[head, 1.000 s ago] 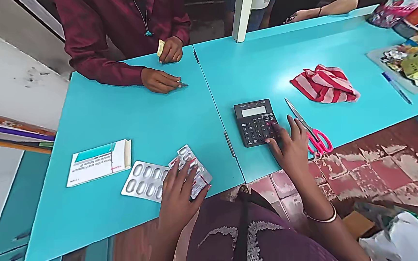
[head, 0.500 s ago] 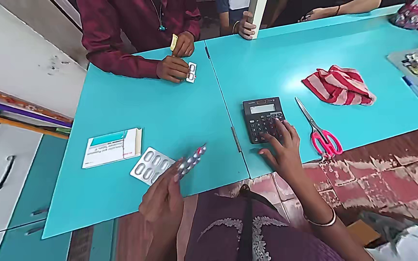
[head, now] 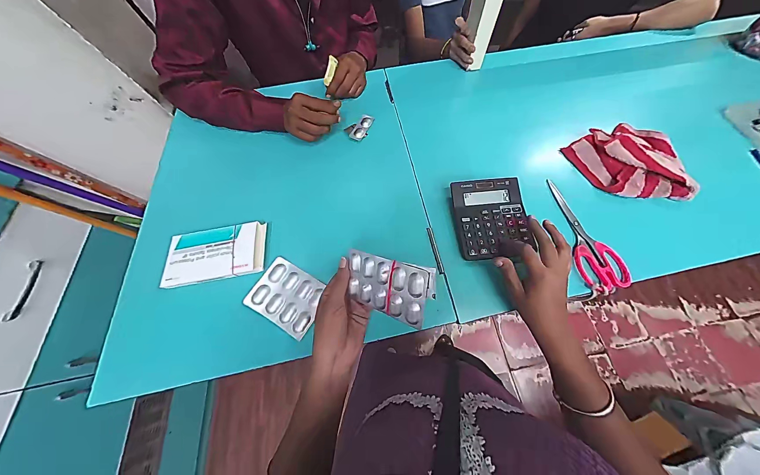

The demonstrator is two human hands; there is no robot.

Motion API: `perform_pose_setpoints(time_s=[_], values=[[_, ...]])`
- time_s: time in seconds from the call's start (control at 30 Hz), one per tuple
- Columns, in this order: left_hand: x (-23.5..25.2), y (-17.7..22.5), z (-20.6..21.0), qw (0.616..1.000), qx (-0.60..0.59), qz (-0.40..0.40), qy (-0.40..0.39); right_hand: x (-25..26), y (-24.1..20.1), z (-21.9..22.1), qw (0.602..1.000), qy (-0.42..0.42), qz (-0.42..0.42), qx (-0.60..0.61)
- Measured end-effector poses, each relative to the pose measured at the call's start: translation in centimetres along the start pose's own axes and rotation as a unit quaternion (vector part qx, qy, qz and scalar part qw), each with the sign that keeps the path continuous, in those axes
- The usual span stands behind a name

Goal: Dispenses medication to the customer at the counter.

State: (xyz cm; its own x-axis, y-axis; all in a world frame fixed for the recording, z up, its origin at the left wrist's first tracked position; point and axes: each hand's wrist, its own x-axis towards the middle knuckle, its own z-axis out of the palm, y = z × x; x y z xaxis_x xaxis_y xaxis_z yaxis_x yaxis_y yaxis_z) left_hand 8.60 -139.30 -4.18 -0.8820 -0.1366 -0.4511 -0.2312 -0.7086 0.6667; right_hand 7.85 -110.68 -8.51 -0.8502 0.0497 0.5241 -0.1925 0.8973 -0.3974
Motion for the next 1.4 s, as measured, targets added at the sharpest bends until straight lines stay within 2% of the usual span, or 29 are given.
perform_pose_setpoints(time_s=[0.13,0.23,0.43,0.53,0.63,0.8,0.97,1.03,1.1,1.2,1.3,1.4], values=[[0.0,0.2,-0.7,0.997,-0.041,-0.06,-0.006,0.0,-0.7,0.9,0.996,-0.044,-0.071,0.041],[-0.2,0.2,-1.0,0.996,-0.069,-0.063,-0.015,0.1,-0.9,1.2,0.994,-0.051,-0.094,0.036],[-0.4,0.3,-0.9,0.996,-0.071,-0.05,0.009,0.2,-1.0,1.1,0.994,-0.083,-0.07,0.029],[-0.3,0.3,-1.1,0.996,-0.07,-0.047,0.008,0.7,-0.9,1.0,0.998,-0.057,-0.035,0.011],[-0.4,0.4,-1.1,0.997,-0.062,-0.049,0.023,1.0,-0.5,0.9,0.997,-0.075,0.004,-0.03],[-0.6,0.4,-1.4,0.996,-0.069,-0.049,0.015,0.0,-0.2,0.0,0.999,0.014,-0.05,-0.006],[-0.6,0.3,-1.6,0.997,-0.067,-0.04,0.015,-0.1,-0.4,-0.1,0.998,-0.001,-0.06,-0.009],[-0.6,0.2,-1.7,0.997,-0.068,-0.039,0.008,0.6,-0.7,0.3,0.997,-0.032,-0.059,-0.024],[-0.7,0.3,-1.6,0.997,-0.066,-0.04,0.006,1.0,-0.7,0.7,0.997,-0.054,-0.044,-0.024],[-0.8,0.3,-1.7,0.998,-0.058,-0.033,0.012,1.1,-0.4,0.4,0.999,-0.015,-0.02,-0.03],[-0.7,0.2,-2.3,0.997,-0.068,-0.03,0.016,0.8,0.1,0.1,0.998,-0.035,0.021,-0.037],[-0.7,0.2,-2.3,0.997,-0.066,-0.028,0.015,0.6,-0.1,0.5,0.999,-0.03,-0.024,0.003]])
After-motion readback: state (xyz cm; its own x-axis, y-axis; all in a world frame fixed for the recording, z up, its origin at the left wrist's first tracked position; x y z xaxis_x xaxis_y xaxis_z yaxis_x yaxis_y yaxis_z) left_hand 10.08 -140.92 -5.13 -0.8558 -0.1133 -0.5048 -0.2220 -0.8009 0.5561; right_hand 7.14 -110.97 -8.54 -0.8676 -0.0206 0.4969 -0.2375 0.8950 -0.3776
